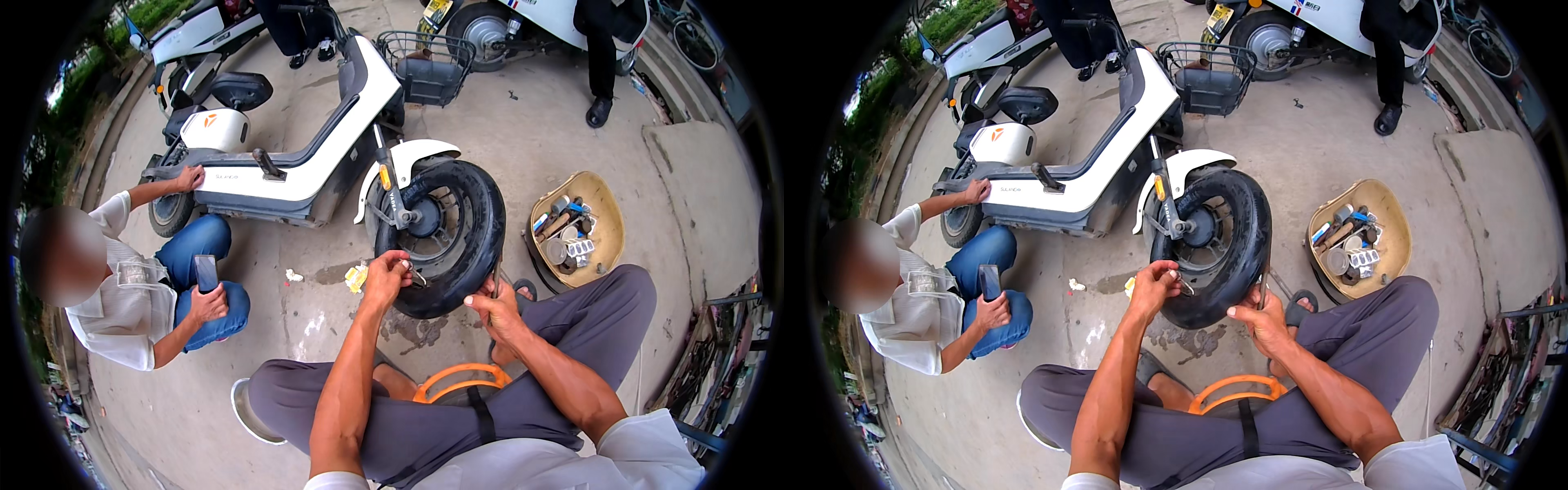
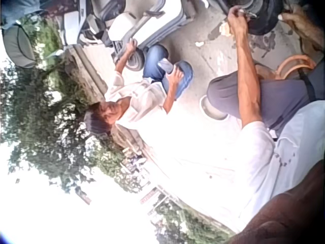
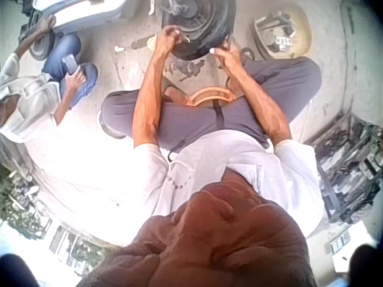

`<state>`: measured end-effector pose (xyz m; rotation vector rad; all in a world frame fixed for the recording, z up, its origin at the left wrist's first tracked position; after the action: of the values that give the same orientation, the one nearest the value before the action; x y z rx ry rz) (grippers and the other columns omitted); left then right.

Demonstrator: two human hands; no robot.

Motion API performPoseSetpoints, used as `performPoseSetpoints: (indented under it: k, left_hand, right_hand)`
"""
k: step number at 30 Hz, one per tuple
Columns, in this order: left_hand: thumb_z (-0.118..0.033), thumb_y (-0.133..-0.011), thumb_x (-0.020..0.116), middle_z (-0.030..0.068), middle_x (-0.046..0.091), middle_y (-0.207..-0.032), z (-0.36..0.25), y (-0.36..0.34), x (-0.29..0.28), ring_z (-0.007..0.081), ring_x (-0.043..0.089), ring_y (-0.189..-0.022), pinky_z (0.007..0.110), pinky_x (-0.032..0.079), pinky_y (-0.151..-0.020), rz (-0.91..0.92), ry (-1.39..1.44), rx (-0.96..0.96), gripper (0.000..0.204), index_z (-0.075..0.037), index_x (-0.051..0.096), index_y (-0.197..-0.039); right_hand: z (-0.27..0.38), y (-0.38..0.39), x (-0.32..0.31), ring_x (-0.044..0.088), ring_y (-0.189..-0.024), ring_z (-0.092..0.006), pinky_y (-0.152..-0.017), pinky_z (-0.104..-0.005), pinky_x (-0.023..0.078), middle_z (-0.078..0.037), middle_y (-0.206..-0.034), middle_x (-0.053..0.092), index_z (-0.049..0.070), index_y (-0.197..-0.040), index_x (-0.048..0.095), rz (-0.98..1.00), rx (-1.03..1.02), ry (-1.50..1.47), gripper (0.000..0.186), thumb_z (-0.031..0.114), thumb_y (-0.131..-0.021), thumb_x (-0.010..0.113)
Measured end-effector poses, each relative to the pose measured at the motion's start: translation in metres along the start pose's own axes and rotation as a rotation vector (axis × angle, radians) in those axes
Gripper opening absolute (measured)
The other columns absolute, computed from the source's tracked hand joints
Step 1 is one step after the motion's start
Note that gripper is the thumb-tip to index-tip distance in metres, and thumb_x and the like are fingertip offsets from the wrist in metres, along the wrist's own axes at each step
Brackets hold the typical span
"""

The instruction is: The person sits on a small stool and uses a metal rod to repeatedly scrape and clean the surface of a black scooter tire. They rotate the tire to access different areas while another person stands nearby. The person continues this scraping action throughout the clip.

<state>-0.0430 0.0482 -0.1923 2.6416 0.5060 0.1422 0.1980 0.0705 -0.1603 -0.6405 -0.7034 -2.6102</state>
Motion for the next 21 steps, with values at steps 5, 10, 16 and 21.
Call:
performPoseSetpoints:
  k: [5,10,16,21]
  left_hand:
    - [-0.009,-0.098,0.062,0.0033,0.067,-0.087,-0.001,-0.006,0.002,0.0111,0.063,-0.071,0.025,0.056,-0.064,0.052,-0.046,-0.031,0.023,0.001,0.065,-0.119]
    - [-0.009,-0.098,0.062,0.0025,0.065,-0.081,-0.002,-0.006,0.005,0.0094,0.059,-0.065,0.024,0.051,-0.058,0.099,-0.051,-0.082,0.021,0.002,0.066,-0.115]
    - [-0.005,-0.102,0.055,0.0069,0.069,-0.093,-0.001,-0.006,0.006,0.0093,0.061,-0.071,0.023,0.055,-0.066,0.120,0.024,-0.070,0.026,0.003,0.063,-0.125]
    - [-0.006,-0.102,0.055,0.0128,0.071,-0.115,0.001,-0.001,0.011,0.0104,0.065,-0.083,0.023,0.058,-0.078,0.195,0.163,-0.093,0.035,0.005,0.055,-0.135]
  right_hand:
    - [0.004,0.000,0.007,0.050,-0.067,-0.0064,-0.058,-0.0228,0.040,0.004,-0.083,0.050,0.015,-0.088,0.041,-0.007,-0.021,0.022,0.043,-0.009,-0.073,0.074]
    - [0.011,0.002,0.009,0.045,-0.056,-0.0052,-0.047,-0.0216,0.034,0.004,-0.076,0.049,0.016,-0.085,0.040,0.005,-0.040,0.026,0.045,-0.007,-0.074,0.077]
    - [0.009,0.000,0.007,0.047,-0.059,-0.0058,-0.049,-0.0217,0.035,0.004,-0.077,0.048,0.016,-0.084,0.040,-0.007,-0.070,0.026,0.045,-0.007,-0.073,0.077]
    - [0.008,0.001,0.006,0.047,-0.060,-0.0056,-0.049,-0.0216,0.035,0.004,-0.078,0.049,0.016,-0.085,0.040,0.006,-0.024,0.059,0.045,-0.006,-0.073,0.077]
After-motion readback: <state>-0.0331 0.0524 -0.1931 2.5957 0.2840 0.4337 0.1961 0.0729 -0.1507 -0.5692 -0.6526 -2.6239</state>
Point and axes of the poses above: each hand's wrist, its own y-axis away from the middle knuckle, its own x-axis out of the palm, z = x × y, the point moved 10 cm from there along -y, towards the middle knuckle
